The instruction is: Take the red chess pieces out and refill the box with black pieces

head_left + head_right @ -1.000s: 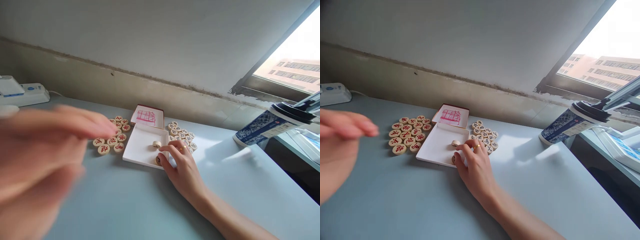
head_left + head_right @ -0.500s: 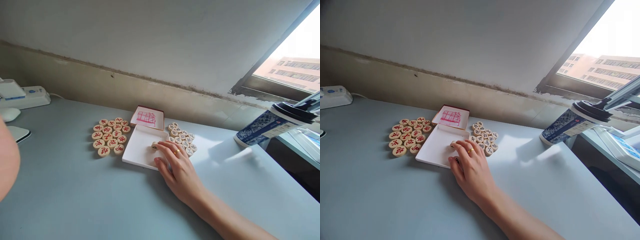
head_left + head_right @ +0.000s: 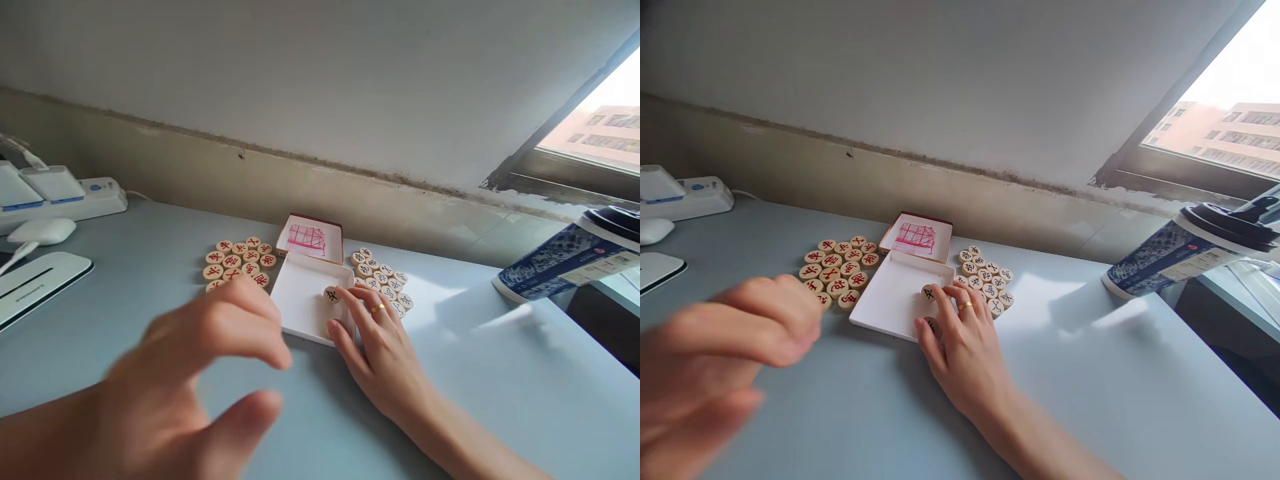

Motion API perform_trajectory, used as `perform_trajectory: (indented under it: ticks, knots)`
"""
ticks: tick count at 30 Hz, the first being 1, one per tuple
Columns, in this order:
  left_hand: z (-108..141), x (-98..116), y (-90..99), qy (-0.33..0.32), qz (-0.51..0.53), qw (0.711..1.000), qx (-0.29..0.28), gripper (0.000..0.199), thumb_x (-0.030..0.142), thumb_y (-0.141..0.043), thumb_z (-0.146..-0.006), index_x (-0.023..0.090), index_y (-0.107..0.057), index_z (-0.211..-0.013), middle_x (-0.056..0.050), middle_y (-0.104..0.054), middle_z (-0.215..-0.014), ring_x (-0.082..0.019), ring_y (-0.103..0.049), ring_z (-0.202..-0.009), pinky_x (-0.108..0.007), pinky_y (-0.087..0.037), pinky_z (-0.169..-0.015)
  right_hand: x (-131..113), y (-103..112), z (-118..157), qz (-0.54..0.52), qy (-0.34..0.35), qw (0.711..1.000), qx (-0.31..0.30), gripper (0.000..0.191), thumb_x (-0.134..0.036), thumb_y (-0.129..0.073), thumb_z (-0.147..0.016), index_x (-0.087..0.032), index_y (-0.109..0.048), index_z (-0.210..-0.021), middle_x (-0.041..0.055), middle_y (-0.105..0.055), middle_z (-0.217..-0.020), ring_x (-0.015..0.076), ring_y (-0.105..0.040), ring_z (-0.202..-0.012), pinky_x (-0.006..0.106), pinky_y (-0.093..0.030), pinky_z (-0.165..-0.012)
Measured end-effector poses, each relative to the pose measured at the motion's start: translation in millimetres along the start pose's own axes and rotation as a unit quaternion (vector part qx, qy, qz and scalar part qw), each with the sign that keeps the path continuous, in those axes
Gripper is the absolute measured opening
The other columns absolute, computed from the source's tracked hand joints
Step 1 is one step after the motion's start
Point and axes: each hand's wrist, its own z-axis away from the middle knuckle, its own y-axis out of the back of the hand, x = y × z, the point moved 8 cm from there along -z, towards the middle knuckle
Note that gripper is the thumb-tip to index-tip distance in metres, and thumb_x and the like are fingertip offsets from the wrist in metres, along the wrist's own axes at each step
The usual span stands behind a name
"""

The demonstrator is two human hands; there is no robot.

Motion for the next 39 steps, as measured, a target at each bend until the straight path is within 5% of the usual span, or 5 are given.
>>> perform_trajectory:
  ticks: [6, 9, 18, 33, 39]
  knots:
    - [-5.0, -13.0, -48.2, -0.081, -0.155, 0.982, -0.077, 0.022, 0.007, -0.051, -0.101, 0.017, -0.066, -0.113, -0.008, -0.070, -0.112, -0.024, -0.063, -0.114, -0.037, -0.048, -0.098, 1.0, -2.4, 1.0, 0.020, -0.001, 1.000, 0.002, 0.044, -0.041, -0.040, -0.112, -0.012, -0.062, -0.136, 0.0217, -0.066, -0.138, 0.0405, -0.056, -0.138, 0.063, -0.059, -0.103]
    - [4.4, -22.8, -57.3, -0.075, -0.190, 0.972, -0.117, 0.024, 0.007, -0.048, -0.104, 0.015, -0.067, -0.116, -0.008, -0.072, -0.110, -0.025, -0.065, -0.108, -0.039, -0.046, -0.096, -10.3, -3.1, 1.4, 0.002, 0.048, 0.999, -0.021, 0.044, -0.039, -0.040, -0.113, -0.014, -0.058, -0.145, 0.0170, -0.066, -0.146, 0.0397, -0.051, -0.145, 0.067, -0.052, -0.112]
    - [6.0, -19.3, -58.8, -0.096, -0.190, 0.967, -0.140, 0.029, 0.006, -0.041, -0.107, 0.015, -0.067, -0.118, -0.005, -0.072, -0.094, -0.021, -0.064, -0.084, -0.036, -0.043, -0.084, -19.4, 3.4, 2.6, 0.004, 0.073, 0.997, -0.024, 0.032, -0.040, -0.052, -0.109, -0.015, -0.071, -0.110, 0.0175, -0.073, -0.129, 0.0382, -0.064, -0.128, 0.070, -0.050, -0.112]
    - [8.1, -19.3, -60.6, -0.103, -0.202, 0.964, -0.136, 0.024, 0.005, -0.049, -0.104, 0.013, -0.067, -0.117, -0.004, -0.072, -0.092, -0.020, -0.066, -0.082, -0.036, -0.043, -0.080, -16.2, -3.3, 3.9, 0.037, 0.051, 0.997, -0.046, 0.043, -0.049, -0.043, -0.110, -0.018, -0.072, -0.119, 0.0193, -0.064, -0.139, 0.0461, -0.053, -0.142, 0.076, -0.050, -0.110]
    - [9.5, -19.7, -60.7, -0.101, -0.201, 0.965, -0.134, 0.025, 0.003, -0.047, -0.104, 0.013, -0.066, -0.117, -0.005, -0.073, -0.095, -0.021, -0.066, -0.084, -0.037, -0.043, -0.081, -17.5, 0.4, 4.5, 0.052, 0.046, 0.997, -0.030, 0.043, -0.049, -0.041, -0.111, -0.020, -0.070, -0.122, 0.0173, -0.070, -0.126, 0.0422, -0.059, -0.135, 0.073, -0.051, -0.110]
